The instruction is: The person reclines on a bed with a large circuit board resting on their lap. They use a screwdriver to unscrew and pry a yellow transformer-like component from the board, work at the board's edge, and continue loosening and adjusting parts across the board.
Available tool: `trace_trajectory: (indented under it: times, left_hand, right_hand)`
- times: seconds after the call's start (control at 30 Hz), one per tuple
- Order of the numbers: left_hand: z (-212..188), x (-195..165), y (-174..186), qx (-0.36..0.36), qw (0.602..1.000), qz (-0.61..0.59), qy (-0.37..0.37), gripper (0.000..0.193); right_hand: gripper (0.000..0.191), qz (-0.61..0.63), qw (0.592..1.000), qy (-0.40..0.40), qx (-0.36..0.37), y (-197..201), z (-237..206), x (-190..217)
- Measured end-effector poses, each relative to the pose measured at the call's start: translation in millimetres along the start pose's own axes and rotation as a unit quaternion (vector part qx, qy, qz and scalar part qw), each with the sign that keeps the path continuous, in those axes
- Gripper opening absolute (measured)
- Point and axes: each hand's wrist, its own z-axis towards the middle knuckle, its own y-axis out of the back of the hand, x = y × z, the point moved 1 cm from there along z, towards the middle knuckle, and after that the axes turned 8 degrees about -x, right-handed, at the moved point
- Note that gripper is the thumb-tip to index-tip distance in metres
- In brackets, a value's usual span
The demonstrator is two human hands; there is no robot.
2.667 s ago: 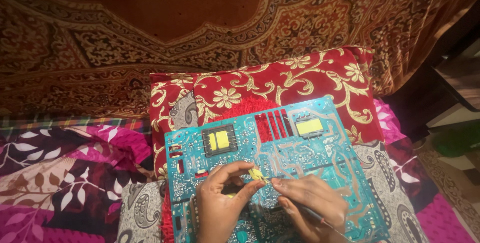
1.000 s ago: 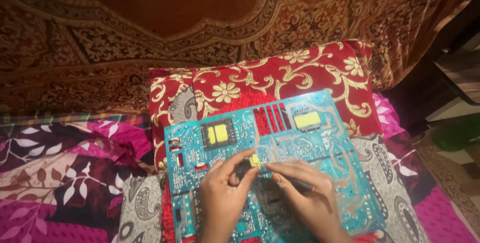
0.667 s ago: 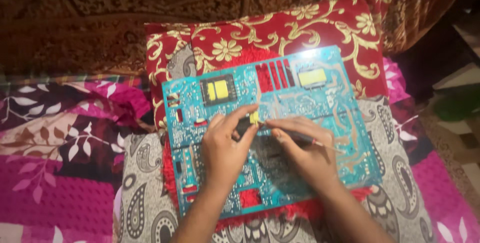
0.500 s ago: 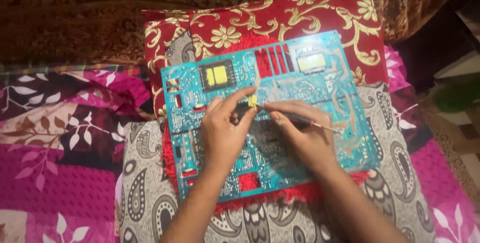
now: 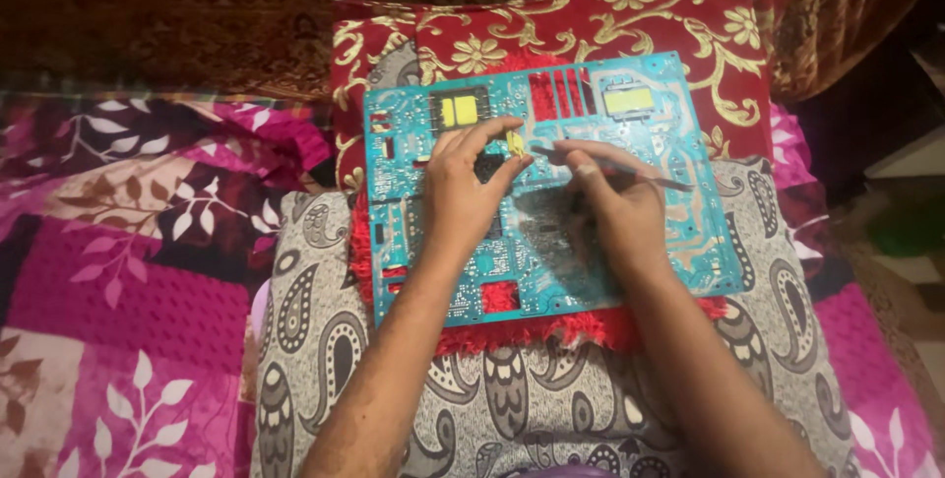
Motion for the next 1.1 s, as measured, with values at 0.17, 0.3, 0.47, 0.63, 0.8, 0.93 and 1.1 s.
trace_trajectory:
  times: [0.17, 0.3, 0.47, 0.63, 0.8, 0.93, 1.1]
  left_hand:
    - [8.3, -3.8, 11.8, 0.029, 0.992, -0.042, 0.119, 0.044]
    - [20.1, -15.5, 1.7, 0.033, 0.983, -0.101, 0.149, 0.043]
    - [16.3, -22.7, -6.5, 0.041, 0.983, -0.073, 0.161, 0.044]
    - [23.0, -7.2, -9.0, 0.035, 0.965, -0.125, 0.230, 0.047]
    - [16.5, -12.7, -16.6, 0.052, 0.985, -0.008, 0.162, 0.049]
    - [22.7, -18.2, -25.4, 0.059, 0.983, -0.035, 0.170, 0.047]
    - [43.3, -10.7, -40.9, -0.007, 0.989, -0.120, 0.090, 0.047]
  right_hand:
    - [0.029, 0.061, 0.994, 0.088, 0.018, -4.8, -1.0, 24.4]
    - [0.032, 0.069, 0.998, 0.008, 0.005, 6.5, 6.1, 39.3]
    - [0.035, 0.102, 0.995, -0.020, -0.004, 17.3, 4.9, 35.7]
    - [0.035, 0.089, 0.996, -0.014, 0.005, 11.3, 16.7, 19.3]
    - [0.034, 0.067, 0.996, -0.050, -0.006, 9.3, 17.7, 17.3]
    - [0.037, 0.084, 0.995, -0.056, 0.017, 10.5, 29.0, 33.2]
    - [0.039, 0.195, 0.977, -0.047, 0.075, -7.8, 61.5, 47.8]
